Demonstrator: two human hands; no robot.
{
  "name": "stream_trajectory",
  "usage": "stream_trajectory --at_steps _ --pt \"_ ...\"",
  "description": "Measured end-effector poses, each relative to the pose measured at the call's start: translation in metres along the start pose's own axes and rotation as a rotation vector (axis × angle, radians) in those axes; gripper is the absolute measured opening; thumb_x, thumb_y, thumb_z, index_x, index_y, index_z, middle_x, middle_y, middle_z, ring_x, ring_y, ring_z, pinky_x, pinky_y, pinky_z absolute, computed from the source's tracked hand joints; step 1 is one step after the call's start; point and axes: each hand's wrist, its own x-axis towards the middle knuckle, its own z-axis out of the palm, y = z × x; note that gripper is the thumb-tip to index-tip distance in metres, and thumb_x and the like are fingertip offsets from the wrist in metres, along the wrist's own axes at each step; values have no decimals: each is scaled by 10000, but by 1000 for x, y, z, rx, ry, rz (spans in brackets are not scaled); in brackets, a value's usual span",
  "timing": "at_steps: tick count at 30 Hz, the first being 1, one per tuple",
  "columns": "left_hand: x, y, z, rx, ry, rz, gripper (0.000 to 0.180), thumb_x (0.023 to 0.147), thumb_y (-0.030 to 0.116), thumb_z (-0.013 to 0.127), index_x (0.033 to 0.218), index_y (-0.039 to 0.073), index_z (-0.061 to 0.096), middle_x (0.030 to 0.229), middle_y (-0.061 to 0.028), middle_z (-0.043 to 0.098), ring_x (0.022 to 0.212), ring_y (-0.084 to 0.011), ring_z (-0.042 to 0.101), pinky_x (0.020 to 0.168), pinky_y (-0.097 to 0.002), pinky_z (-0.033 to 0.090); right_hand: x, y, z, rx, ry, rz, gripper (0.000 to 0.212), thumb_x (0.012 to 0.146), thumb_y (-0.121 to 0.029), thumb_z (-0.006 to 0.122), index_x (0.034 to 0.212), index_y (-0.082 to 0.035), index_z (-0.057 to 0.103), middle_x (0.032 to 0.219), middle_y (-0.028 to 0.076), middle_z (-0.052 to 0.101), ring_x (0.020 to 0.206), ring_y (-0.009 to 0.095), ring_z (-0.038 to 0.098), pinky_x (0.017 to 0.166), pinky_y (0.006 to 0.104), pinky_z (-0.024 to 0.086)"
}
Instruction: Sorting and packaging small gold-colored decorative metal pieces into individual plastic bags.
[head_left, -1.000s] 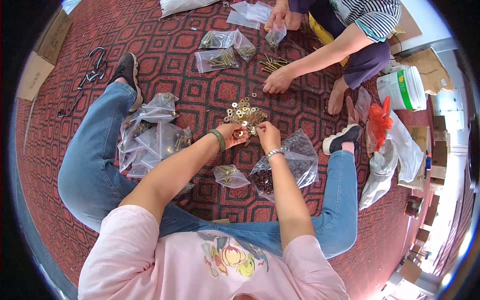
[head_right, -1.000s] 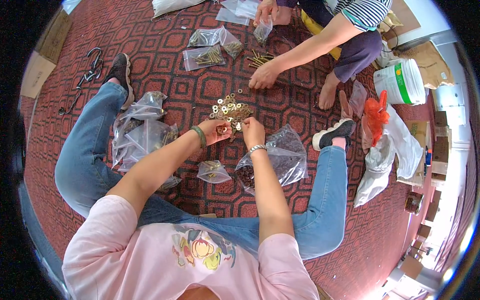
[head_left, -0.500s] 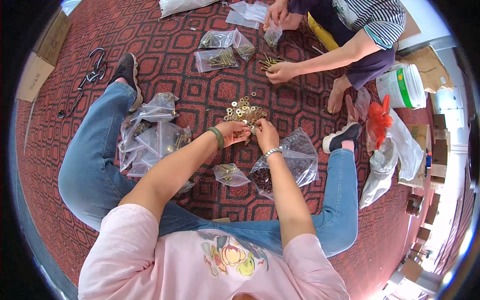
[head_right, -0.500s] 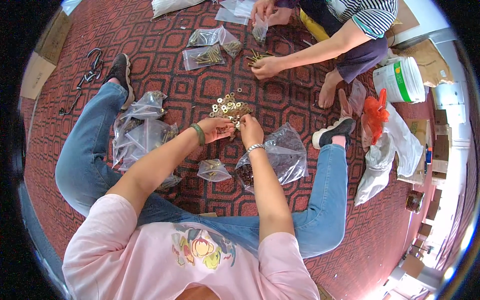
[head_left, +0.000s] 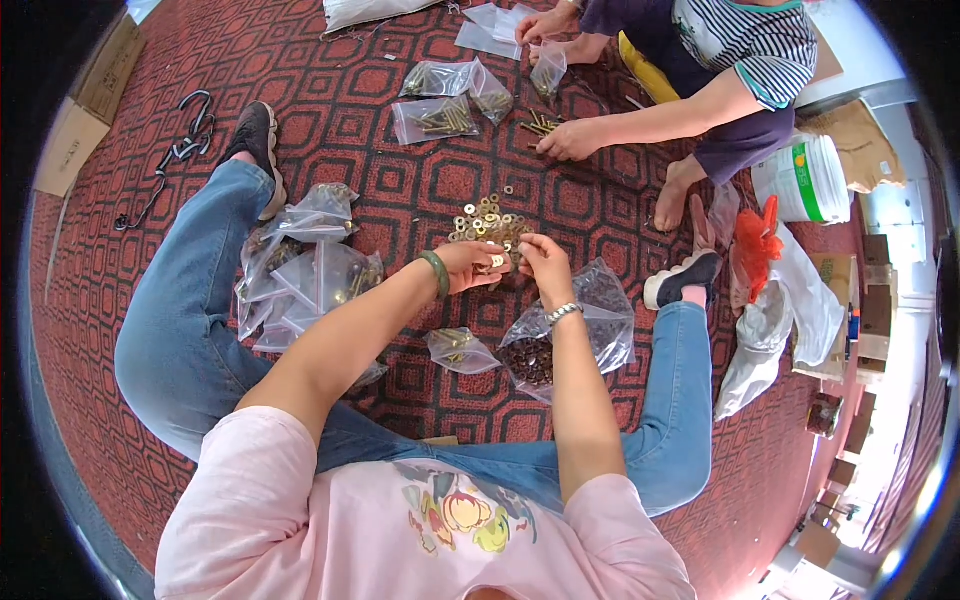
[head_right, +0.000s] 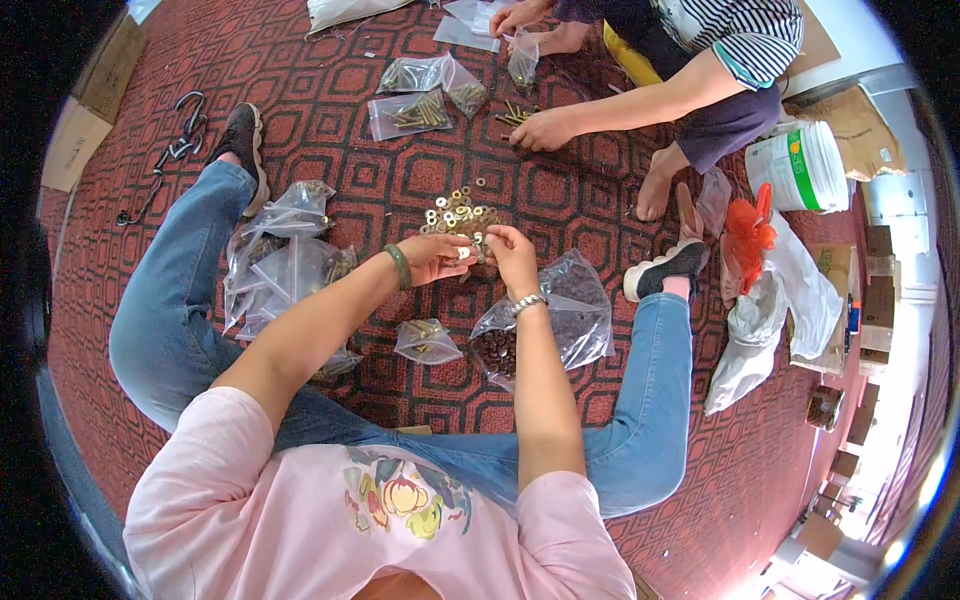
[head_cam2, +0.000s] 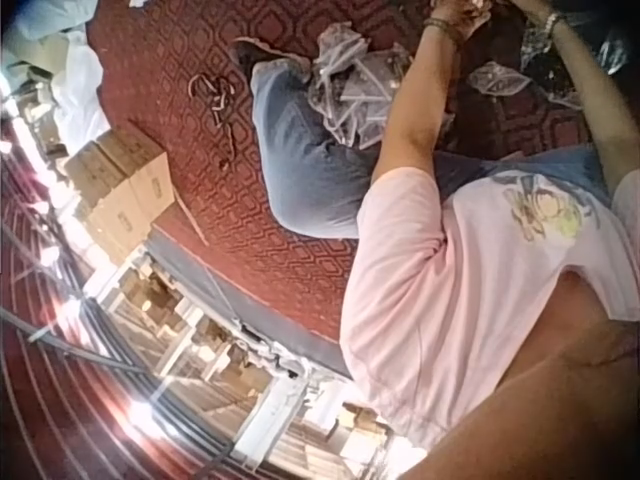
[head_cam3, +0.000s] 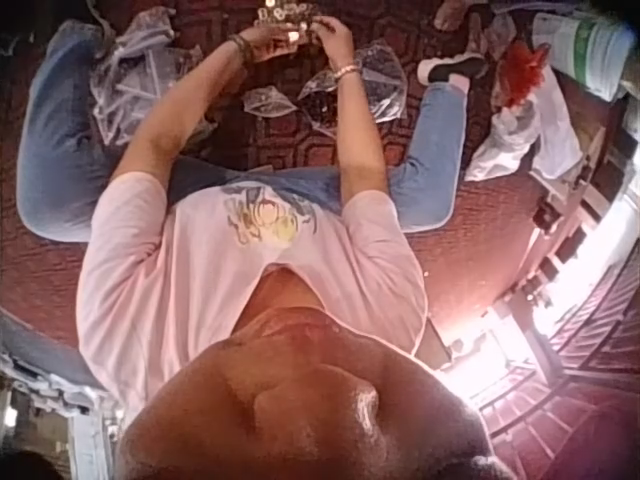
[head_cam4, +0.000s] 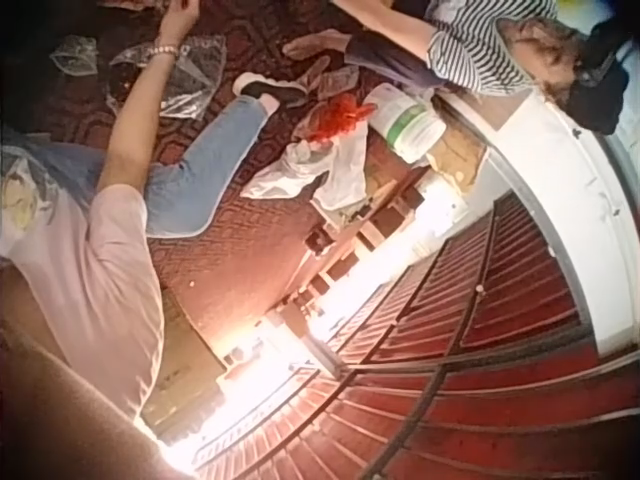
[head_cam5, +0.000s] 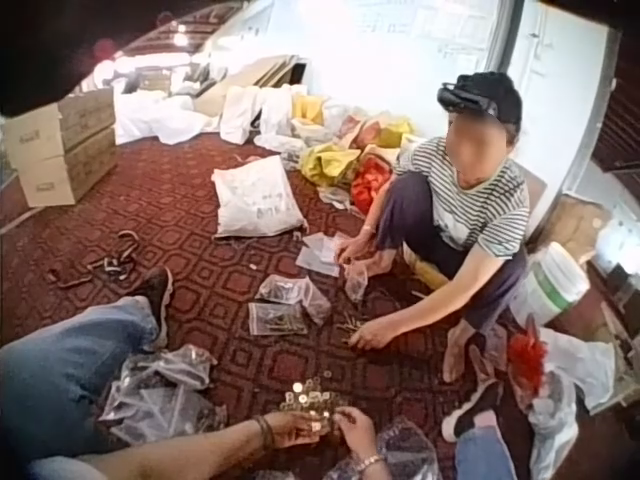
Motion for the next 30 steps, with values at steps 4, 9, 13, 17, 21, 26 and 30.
stream_trajectory --at_steps 4,9,13,17,21,26,30 --pt "6 -4 -8 29 -2 38 310 854 -36 416 1161 -6 438 1056 -147 587 957 -248 607 754 -304 537 -1 -27 0 313 -114 128 156 846 -82 538 978 -23 595 769 25 593 659 70 547 602 167 458" --pt "6 2 -7 -60 -23 5 273 873 10 448 1145 -5 453 1050 -149 590 960 -245 607 761 -311 536 -1 -35 -3 222 -133 105 163 846 -90 548 982 -13 593 773 30 594 648 76 548 606 178 466" --pt "0 7 1 -130 -49 -22 271 875 23 451 1145 -4 454 1042 -154 588 970 -245 605 760 -316 537 0 -37 -6 189 -146 91 162 846 -87 550 982 -10 592 772 30 594 657 76 551 606 180 469" --pt "0 9 0 -143 -70 -33 285 865 10 432 1149 -3 452 1037 -160 585 982 -246 601 774 -322 534 -1 -43 -7 178 -157 84 162 848 -86 550 983 -6 590 771 29 594 660 75 551 606 179 469" --pt "2 9 -3 -132 -107 -25 320 840 -23 398 1156 -3 449 1034 -166 579 1001 -251 594 800 -329 527 -1 -46 -7 181 -162 79 162 848 -86 547 981 -5 590 769 29 594 660 74 549 602 180 469" --pt "0 9 -2 -121 -160 4 400 787 -74 344 1169 -10 444 1036 -174 570 1026 -266 580 846 -336 511 0 -45 -11 121 -205 78 167 840 -88 536 976 -14 601 778 30 600 670 86 558 599 197 471" --pt "-3 10 4 -95 -117 -3 456 753 -95 309 1185 -21 438 1037 -182 564 1015 -274 580 878 -337 497 -3 -48 -18 -82 -340 97 194 827 -86 519 983 -32 621 814 31 619 699 115 588 617 229 481"
